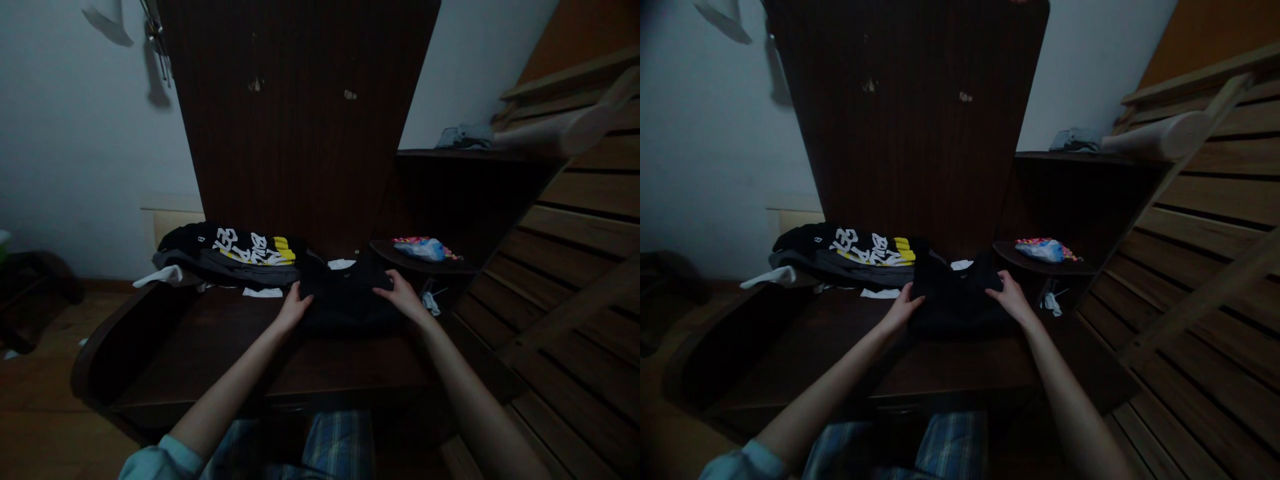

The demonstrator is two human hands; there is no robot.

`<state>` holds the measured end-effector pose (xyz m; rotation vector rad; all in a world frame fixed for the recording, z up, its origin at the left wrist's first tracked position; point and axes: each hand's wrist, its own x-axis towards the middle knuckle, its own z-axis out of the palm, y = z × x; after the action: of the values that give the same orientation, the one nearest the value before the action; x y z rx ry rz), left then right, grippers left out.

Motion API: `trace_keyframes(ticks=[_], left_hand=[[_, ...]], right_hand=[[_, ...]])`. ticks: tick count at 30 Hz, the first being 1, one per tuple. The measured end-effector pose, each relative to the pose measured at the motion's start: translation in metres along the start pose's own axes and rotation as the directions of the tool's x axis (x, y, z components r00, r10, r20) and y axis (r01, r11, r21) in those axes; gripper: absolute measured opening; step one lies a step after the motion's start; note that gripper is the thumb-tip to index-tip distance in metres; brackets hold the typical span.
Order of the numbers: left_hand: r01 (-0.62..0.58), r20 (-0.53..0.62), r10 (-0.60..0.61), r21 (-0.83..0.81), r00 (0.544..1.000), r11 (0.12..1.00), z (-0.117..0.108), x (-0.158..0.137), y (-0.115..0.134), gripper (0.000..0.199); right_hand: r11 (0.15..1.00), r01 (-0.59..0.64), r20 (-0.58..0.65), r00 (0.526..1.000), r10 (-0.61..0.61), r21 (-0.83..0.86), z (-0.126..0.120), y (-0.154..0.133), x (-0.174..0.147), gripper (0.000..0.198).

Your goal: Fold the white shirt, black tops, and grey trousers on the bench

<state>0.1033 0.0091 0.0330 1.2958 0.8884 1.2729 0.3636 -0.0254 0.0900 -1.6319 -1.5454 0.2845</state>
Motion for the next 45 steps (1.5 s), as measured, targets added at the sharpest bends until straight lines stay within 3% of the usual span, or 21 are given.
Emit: trace_keyframes(ticks=[3,8,14,18,19,21,23,25,26,29,32,36,38,41,45], left_hand=[[-0.083,0.010,0.082,0.057,0.997,0.995,0.035,0.038,-0.004,0.043],[-0.120,0.063,0.109,0.223,0.992,0.967,0.088,0.088,-0.016,0.041],[-0.073,0.084,0.051,0.295,0.995,0.953,0.122,0.110,-0.034,0.045],[-0.043,0.078,0.013,0.399,0.997,0.916,0.124,0.095,-0.040,0.069],[-0.068,0.066,0.042,0.475,0.997,0.877,0.124,0.088,-0.040,0.076],[-0.235,0.138,0.195,0.701,0.971,0.673,0.123,0.069,-0.042,0.081],[-0.503,0.415,0.289,0.761,0.863,0.410,0.122,0.051,-0.044,0.075],[-0.655,0.607,0.252,0.723,0.754,0.217,0.123,0.038,-0.048,0.062],[-0.673,0.640,0.217,0.725,0.737,0.146,0.123,0.035,-0.049,0.055],[-0.622,0.619,0.127,0.783,0.775,-0.015,0.124,0.036,-0.052,0.043],[-0.606,0.615,0.064,0.787,0.786,-0.113,0.123,0.042,-0.049,0.038],[-0.597,0.610,0.040,0.785,0.791,-0.169,0.121,0.043,-0.043,0.034],[-0.596,0.611,0.041,0.784,0.791,-0.177,0.118,0.040,-0.041,0.033],[-0.593,0.610,0.054,0.784,0.790,-0.183,0.113,0.033,-0.040,0.033],[-0.592,0.615,0.095,0.783,0.783,-0.191,0.107,0.026,-0.044,0.033]], right_hand=[[0.962,0.035,-0.115,0.991,-0.068,-0.271,-0.024,0.005,0.030,0.032],[0.795,-0.058,-0.201,0.976,-0.082,-0.604,-0.042,0.007,0.064,0.041],[0.706,-0.078,-0.144,0.989,-0.035,-0.704,-0.031,0.021,0.072,0.037],[0.711,-0.049,-0.091,0.996,-0.021,-0.701,-0.015,0.043,0.066,0.031],[0.717,-0.032,-0.078,0.996,-0.032,-0.697,-0.011,0.048,0.064,0.030],[0.730,0.013,-0.050,0.997,-0.065,-0.683,-0.004,0.059,0.061,0.031],[0.737,0.054,-0.016,0.996,-0.087,-0.674,0.002,0.068,0.060,0.034],[0.737,0.066,0.014,0.997,-0.076,-0.672,0.007,0.077,0.060,0.037],[0.739,0.059,0.025,0.998,-0.057,-0.672,0.010,0.082,0.060,0.037],[0.768,0.005,0.024,1.000,0.013,-0.640,0.016,0.096,0.060,0.035],[0.801,-0.130,-0.044,0.991,0.128,-0.584,0.021,0.109,0.059,0.034],[0.728,-0.384,-0.234,0.923,0.305,-0.568,0.023,0.113,0.054,0.043],[0.711,-0.393,-0.279,0.919,0.279,-0.583,0.021,0.110,0.051,0.048],[0.713,-0.314,-0.245,0.948,0.201,-0.627,0.019,0.104,0.047,0.051],[0.722,-0.348,-0.168,0.935,0.313,-0.598,0.022,0.104,0.049,0.047]])
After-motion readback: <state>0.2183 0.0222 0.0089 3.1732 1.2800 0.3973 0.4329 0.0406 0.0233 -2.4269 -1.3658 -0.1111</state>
